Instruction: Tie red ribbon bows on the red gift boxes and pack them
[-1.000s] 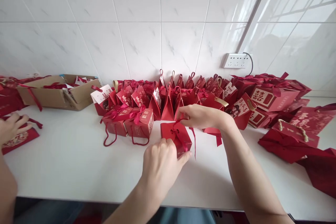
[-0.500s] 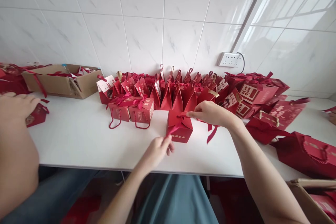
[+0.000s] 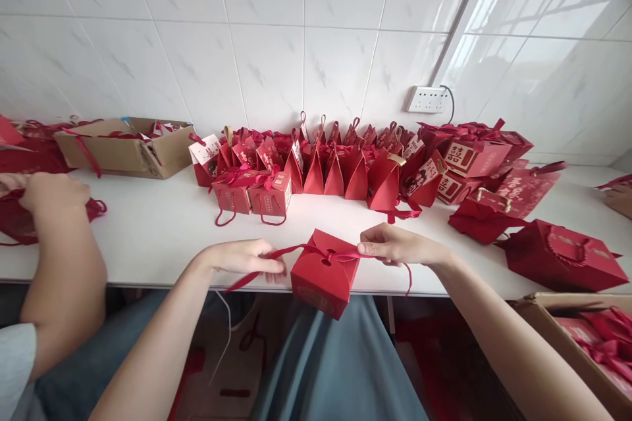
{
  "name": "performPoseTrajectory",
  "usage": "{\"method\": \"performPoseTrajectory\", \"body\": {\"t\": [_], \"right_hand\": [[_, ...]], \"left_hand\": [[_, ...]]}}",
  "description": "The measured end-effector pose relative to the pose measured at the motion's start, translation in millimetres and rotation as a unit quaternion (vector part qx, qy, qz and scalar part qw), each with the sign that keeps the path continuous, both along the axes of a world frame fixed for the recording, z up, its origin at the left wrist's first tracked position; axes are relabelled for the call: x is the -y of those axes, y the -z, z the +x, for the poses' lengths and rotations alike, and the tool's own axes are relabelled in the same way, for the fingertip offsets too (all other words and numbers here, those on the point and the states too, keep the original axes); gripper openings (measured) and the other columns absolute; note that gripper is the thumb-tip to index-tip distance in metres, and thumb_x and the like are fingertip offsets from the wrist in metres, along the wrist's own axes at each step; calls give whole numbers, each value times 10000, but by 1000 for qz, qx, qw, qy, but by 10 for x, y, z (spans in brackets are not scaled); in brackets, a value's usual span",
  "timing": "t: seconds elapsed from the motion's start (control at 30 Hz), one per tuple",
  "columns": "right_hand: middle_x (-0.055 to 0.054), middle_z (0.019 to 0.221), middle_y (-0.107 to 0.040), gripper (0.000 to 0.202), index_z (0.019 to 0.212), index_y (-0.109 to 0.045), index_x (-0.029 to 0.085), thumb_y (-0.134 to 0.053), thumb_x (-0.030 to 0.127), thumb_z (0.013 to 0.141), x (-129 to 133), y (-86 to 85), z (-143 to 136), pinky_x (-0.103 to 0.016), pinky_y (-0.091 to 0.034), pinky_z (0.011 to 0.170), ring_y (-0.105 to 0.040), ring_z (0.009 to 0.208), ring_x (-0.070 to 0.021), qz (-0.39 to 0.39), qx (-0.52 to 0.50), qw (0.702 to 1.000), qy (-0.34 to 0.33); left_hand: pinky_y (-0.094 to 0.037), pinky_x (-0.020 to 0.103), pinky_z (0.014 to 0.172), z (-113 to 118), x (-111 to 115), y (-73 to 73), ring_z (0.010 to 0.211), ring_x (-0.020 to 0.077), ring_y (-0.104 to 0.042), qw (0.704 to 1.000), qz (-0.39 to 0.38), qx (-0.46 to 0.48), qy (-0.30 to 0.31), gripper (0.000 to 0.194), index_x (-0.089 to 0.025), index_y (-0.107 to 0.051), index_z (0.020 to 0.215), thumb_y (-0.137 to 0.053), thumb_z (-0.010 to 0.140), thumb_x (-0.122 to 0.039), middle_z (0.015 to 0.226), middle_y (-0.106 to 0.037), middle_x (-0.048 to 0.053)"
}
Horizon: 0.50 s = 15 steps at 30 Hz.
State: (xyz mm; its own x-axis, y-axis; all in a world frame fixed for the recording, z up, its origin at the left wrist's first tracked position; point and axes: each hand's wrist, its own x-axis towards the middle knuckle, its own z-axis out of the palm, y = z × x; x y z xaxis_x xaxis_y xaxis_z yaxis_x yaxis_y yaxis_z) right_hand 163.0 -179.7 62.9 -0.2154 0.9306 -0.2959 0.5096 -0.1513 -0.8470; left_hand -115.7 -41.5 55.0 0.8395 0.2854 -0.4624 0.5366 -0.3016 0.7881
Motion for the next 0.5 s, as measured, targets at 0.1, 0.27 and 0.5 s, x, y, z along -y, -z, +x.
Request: {"method": "performPoseTrajectory", "body": {"t": [0.1,0.27,0.5], "right_hand": [[49,495,-469,500,605,-457,181,-601,645,724,78,102,-77,-230,-313,470,-437,466,-84,20,-30,999,34],[64,450,-480,477,628,-477,182,-647,623,696,137,216,-184,-227,-305,470,-416,436,-76,70,-60,987,130],[-18,674,-652,428,666,-527,163,-683,560,712,176,301,-168,-294,-476,717,-638,678,-140,40,-227,958,169]], "left_hand": [[-443,247,772,90,36,-14,909,189,-598,992,111,47,-41,309,-183,-636,956,-597,779,-434,972,-665,27],[-413,232,664,230,97,83,750,141,-556,985,93,128,-67,294,-162,-589,814,-525,834,-449,797,-608,4],[-428,265,578,260,117,275,548,126,-520,941,-226,230,-104,354,-167,-419,518,-583,757,-370,575,-532,4]]}}
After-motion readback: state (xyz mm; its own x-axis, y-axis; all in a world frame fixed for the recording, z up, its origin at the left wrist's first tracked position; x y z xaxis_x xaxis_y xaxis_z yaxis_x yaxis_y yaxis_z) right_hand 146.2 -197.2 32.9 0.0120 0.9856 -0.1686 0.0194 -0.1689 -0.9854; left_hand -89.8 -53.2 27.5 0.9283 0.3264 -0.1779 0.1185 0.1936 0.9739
